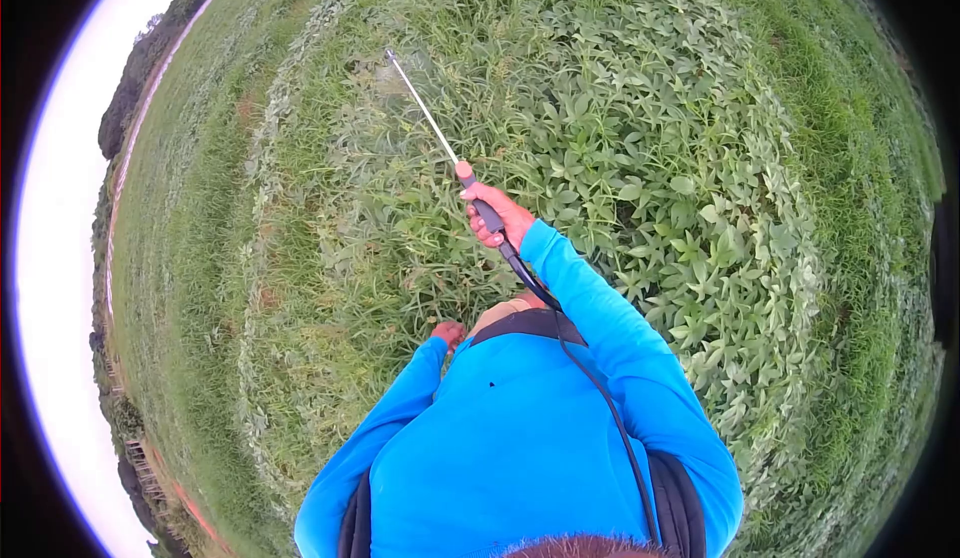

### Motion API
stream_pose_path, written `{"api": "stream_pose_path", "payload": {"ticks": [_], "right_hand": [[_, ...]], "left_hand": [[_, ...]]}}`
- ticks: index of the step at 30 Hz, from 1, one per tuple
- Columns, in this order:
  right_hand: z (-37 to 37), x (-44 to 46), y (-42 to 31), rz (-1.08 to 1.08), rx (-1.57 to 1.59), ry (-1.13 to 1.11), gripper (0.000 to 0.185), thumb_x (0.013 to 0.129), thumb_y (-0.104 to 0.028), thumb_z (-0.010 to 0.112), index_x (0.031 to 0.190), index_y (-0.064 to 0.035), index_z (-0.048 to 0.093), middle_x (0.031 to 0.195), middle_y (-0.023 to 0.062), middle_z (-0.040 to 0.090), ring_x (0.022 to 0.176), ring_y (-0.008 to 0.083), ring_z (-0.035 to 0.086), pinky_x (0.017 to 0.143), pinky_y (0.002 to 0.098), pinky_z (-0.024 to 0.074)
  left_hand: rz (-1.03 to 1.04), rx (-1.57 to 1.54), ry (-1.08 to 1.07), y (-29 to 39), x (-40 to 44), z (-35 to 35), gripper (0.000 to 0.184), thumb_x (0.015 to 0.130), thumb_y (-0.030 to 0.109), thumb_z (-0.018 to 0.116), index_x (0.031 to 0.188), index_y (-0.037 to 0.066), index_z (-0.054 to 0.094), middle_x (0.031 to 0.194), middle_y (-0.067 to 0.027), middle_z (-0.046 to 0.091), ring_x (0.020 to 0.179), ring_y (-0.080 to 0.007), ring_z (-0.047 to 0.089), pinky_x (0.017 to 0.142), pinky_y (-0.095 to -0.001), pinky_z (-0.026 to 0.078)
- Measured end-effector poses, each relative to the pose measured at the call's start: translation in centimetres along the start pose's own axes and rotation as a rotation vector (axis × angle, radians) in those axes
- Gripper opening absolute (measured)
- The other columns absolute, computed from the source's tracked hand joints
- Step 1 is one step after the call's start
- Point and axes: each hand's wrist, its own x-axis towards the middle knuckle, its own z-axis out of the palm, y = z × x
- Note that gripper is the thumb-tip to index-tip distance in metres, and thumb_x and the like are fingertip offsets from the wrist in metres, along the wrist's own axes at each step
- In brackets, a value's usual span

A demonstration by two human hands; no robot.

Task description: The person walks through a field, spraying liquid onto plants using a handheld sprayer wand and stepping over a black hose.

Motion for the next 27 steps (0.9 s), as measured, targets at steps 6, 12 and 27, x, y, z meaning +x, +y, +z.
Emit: {"api": "stream_pose_path", "payload": {"ticks": [6,12,27], "right_hand": [[-2.6,-4.4,-1.3,0.011,0.046,0.094,0.039,0.073,-0.041,0.07,0.077,-0.0116,0.044,0.061,-0.0009,0.043,0.038,0.0051,0.037,0.03,0.0191,0.0282],[-5.4,-8.5,-1.2,0.004,0.16,0.106,0.036,0.075,-0.038,0.068,0.076,-0.0115,0.044,0.06,-0.0016,0.042,0.037,0.005,0.036,0.029,0.0196,0.0284],[-10.0,-16.4,-5.7,-0.281,0.293,0.505,0.024,0.085,-0.032,0.059,0.08,-0.0132,0.044,0.057,-0.0019,0.041,0.037,0.0053,0.035,0.029,0.0205,0.028]], "left_hand": [[0.333,0.256,0.022,3.4,3.2,1.1,0.034,0.085,0.038,0.054,0.092,0.006,0.064,0.069,-0.0082,0.063,0.054,-0.0192,0.06,0.047,-0.0334,0.048],[0.313,0.273,-0.007,7.3,3.6,1.7,0.036,0.085,0.039,0.051,0.094,0.007,0.065,0.079,-0.0134,0.065,0.058,-0.0238,0.062,0.054,-0.0355,0.05],[0.296,0.479,-0.065,17.7,12.0,3.3,0.044,0.08,0.043,0.051,0.098,0.005,0.065,0.089,-0.0182,0.066,0.077,-0.0312,0.064,0.074,-0.0394,0.05]]}}
